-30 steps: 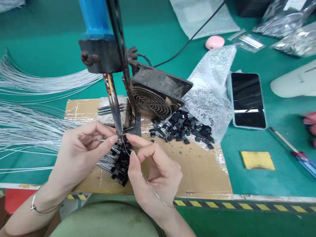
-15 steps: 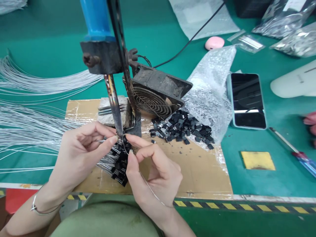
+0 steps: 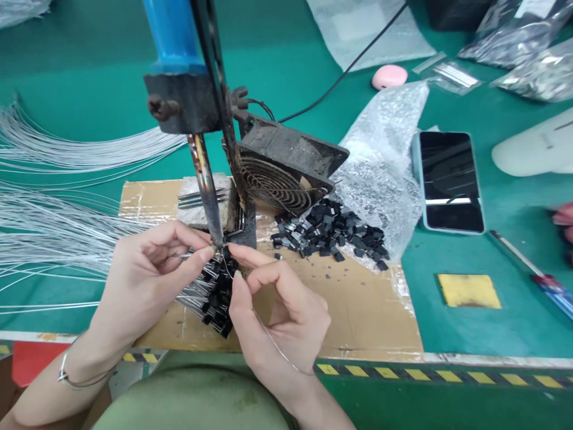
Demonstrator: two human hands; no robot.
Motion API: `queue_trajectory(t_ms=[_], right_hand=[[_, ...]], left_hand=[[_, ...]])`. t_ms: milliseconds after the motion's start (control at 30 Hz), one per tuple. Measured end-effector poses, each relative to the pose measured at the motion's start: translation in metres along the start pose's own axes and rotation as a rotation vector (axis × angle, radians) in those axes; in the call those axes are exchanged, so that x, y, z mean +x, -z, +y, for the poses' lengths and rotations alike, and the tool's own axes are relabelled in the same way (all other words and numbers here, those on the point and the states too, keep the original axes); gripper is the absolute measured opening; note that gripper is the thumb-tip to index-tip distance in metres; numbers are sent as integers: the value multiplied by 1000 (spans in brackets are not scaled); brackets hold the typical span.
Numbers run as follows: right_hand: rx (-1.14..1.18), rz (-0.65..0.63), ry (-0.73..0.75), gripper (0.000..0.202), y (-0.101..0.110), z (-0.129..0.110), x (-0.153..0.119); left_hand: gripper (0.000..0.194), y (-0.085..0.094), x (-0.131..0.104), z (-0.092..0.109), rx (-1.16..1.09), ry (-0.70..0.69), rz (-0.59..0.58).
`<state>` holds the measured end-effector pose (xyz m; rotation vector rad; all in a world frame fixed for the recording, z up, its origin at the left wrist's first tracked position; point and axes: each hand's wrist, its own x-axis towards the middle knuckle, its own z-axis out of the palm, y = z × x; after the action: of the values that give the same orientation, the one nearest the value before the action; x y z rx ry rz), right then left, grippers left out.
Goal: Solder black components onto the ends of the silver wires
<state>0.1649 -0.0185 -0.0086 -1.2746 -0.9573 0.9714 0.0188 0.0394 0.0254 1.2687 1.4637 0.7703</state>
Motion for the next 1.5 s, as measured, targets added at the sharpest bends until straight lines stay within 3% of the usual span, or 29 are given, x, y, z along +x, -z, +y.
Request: queue_trajectory(t_ms=[1500], right_hand=[[-13, 6, 1, 19, 1, 3, -2]], left_hand=[[9, 1, -1, 0, -35, -12, -13]])
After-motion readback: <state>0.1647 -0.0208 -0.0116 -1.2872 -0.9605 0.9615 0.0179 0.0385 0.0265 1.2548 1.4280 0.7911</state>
